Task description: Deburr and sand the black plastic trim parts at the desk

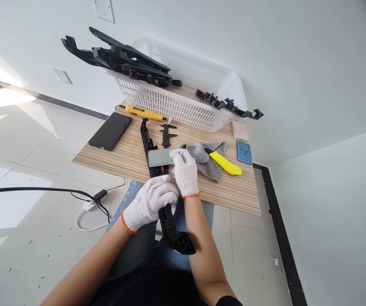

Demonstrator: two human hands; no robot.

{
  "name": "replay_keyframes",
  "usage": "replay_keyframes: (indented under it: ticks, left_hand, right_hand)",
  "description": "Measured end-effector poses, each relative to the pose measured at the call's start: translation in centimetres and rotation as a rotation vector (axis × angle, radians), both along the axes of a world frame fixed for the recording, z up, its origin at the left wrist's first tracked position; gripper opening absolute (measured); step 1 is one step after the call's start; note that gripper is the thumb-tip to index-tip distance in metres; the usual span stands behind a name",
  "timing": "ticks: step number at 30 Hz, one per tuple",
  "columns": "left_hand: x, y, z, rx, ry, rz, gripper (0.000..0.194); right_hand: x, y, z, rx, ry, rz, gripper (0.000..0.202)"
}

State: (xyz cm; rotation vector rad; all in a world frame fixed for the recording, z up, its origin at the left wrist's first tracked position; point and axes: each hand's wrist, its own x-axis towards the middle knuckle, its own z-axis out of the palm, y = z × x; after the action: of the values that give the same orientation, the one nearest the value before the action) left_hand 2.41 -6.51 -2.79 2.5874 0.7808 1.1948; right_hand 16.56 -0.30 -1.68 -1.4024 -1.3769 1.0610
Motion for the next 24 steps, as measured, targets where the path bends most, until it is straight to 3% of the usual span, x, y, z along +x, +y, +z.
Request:
replay_keyframes:
  ticks: [3,7,10,14,17,21,24]
  left_hand:
    - [-0.01,0.05,-0.05,0.006,-0.01,0.009,0.023]
    - [-0.02,0.12,-0.16,0.004,0.007,-0.004,0.023]
    - [0.01,0.17,-0.24,0.045,-0.008,0.019,0.023]
    - [0.04,0.17,-0.22,0.017,-0.009,-0.006,0.022]
    - [0.0,0.13,-0.23,0.018,-0.017,0.004,0.022]
    - [0.02,0.1,-0.3,0.009,-0.004,0.002,0.022]
    - [0.12,0.12,-0.22,0.062,-0.022,0.023,0.022]
  right_hand:
    - [-0.18,-0.02,0.32,-0.037,-0.011,0.057,0.018]
    - [-0.41,-0.1,0.64,-0.044,-0.005,-0.071,0.021]
    - [-0.49,-0.2,0.71,-0.064,-0.02,0.07,0.018]
    - [-0.39,-0.19,0.63,-0.041,0.011,-0.053,0.023]
    - [-0.26,-0.19,0.57,-0.037,0.008,0.046,0.018]
    - [-0.16,-0.49,0.75,-0.052,0.064,-0.032,0.021]
    - [-0.16,-0.88,0.9,-0.02,0.048,0.165,0.015]
